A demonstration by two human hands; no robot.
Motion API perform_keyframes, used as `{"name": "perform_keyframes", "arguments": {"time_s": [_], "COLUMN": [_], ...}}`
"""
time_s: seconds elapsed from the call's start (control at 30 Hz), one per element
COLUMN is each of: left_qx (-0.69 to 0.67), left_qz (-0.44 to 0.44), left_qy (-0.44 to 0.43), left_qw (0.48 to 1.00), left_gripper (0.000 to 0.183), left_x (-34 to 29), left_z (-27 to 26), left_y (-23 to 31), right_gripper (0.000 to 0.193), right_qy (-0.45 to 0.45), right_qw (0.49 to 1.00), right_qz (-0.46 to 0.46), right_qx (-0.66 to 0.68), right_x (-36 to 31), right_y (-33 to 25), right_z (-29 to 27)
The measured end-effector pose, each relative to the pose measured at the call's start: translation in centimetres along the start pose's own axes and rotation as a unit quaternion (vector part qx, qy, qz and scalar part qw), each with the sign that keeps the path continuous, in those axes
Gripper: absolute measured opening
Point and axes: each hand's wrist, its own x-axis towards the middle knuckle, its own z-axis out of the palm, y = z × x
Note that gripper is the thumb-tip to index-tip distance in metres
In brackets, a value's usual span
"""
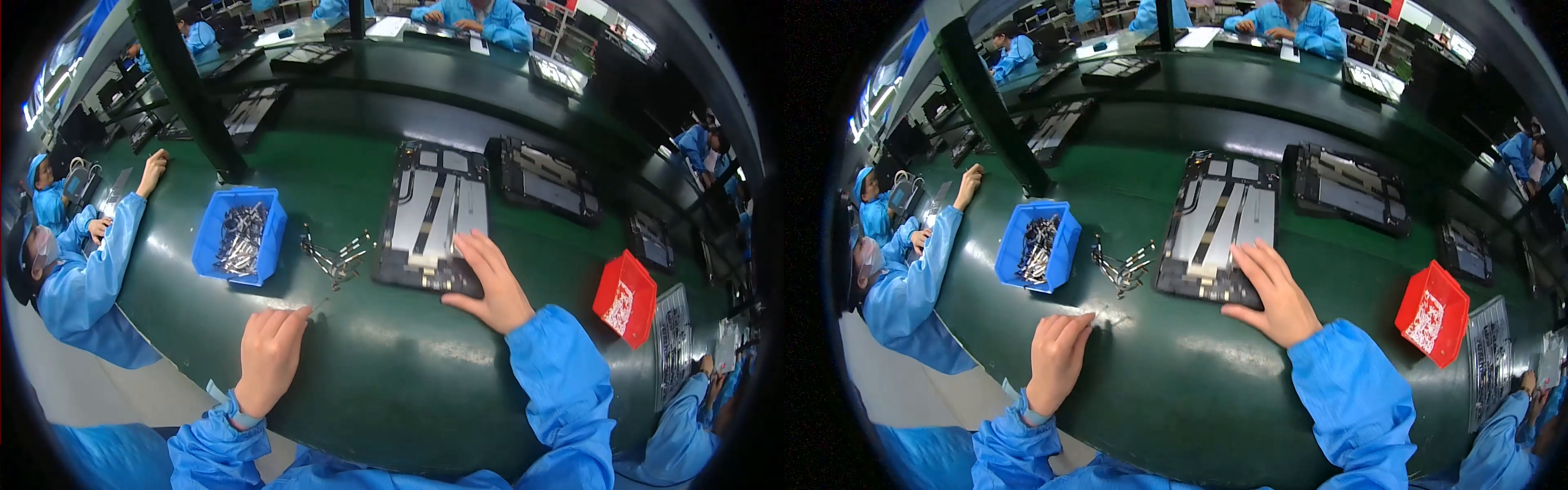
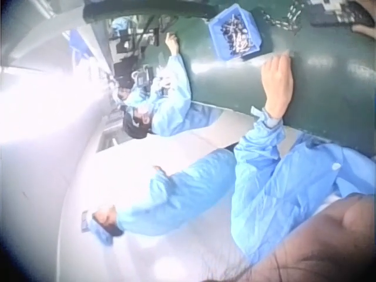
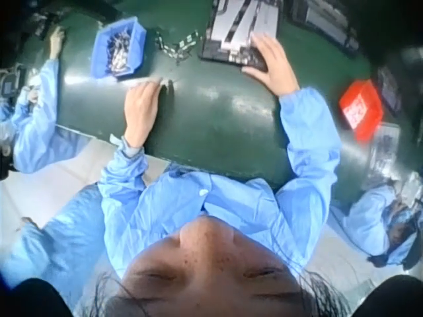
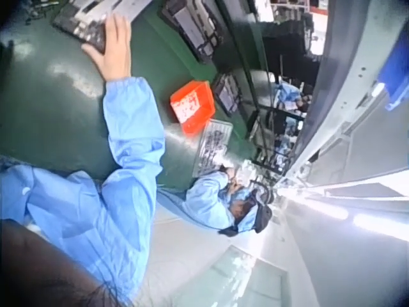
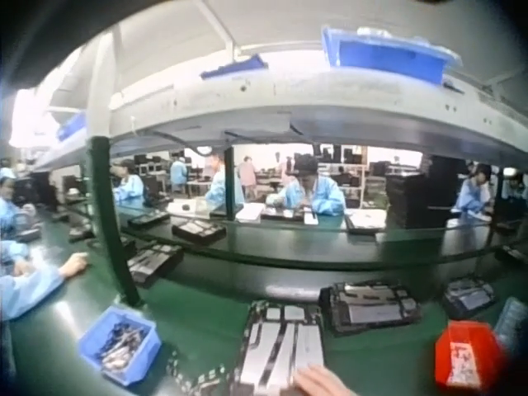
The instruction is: The person assembles electronic tablet frames by retrieving them from a conveyor belt, routing and attaching internal flex cables onto the frames by hand, and placing the assembled frames back onto the conveyor belt.
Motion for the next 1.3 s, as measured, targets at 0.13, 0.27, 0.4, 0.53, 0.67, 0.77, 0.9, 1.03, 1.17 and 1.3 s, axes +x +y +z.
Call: {"name": "perform_keyframes", "arguments": {"time_s": [0.13, 0.27, 0.4, 0.53, 0.67, 0.77, 0.9, 1.03, 1.17, 1.3], "left_qx": [-0.017, -0.037, -0.075, -0.114, -0.287, -0.373, -0.370, -0.265, -0.176, -0.260], "left_qz": [-0.005, -0.035, -0.007, 0.042, -0.059, -0.122, -0.062, 0.161, 0.314, 0.235], "left_qy": [0.015, 0.033, 0.021, 0.000, -0.051, -0.098, -0.127, -0.158, -0.049, 0.003], "left_qw": [1.000, 0.998, 0.997, 0.993, 0.955, 0.914, 0.918, 0.937, 0.932, 0.936], "left_gripper": [0.019, 0.015, 0.015, 0.019, 0.017, 0.020, 0.028, 0.031, 0.030, 0.023], "left_x": [-0.2, 0.4, 1.7, 2.9, 4.8, 6.2, 6.2, 6.1, 6.8, 4.8], "left_z": [-0.9, -1.8, -1.2, -0.2, 0.9, 1.3, 2.6, 2.7, 1.8, 0.7], "left_y": [0.5, 1.7, 3.4, 4.7, 5.2, 5.1, 7.2, 8.8, 11.1, 11.7], "right_gripper": [0.079, 0.074, 0.069, 0.074, 0.079, 0.046, 0.023, 0.013, 0.010, 0.005], "right_qy": [0.025, 0.056, 0.046, 0.014, 0.098, 0.143, 0.060, 0.046, 0.044, 0.131], "right_qw": [1.000, 0.997, 0.985, 0.979, 0.987, 0.983, 0.993, 0.994, 0.995, 0.817], "right_qz": [-0.001, 0.029, 0.096, 0.138, 0.043, -0.074, -0.097, -0.072, 0.057, 0.335], "right_qx": [-0.015, -0.041, -0.134, -0.151, -0.119, 0.087, -0.006, -0.061, 0.068, 0.450], "right_x": [5.0, 9.0, 11.3, 12.1, 10.9, 6.5, -0.7, -4.1, -6.0, -8.5], "right_y": [3.2, 4.7, 5.4, 5.2, 3.3, -1.9, -7.3, -8.1, -7.8, -7.0], "right_z": [0.7, 2.6, 4.3, 4.8, 3.1, -0.2, -1.8, -2.3, -2.9, -2.2]}}
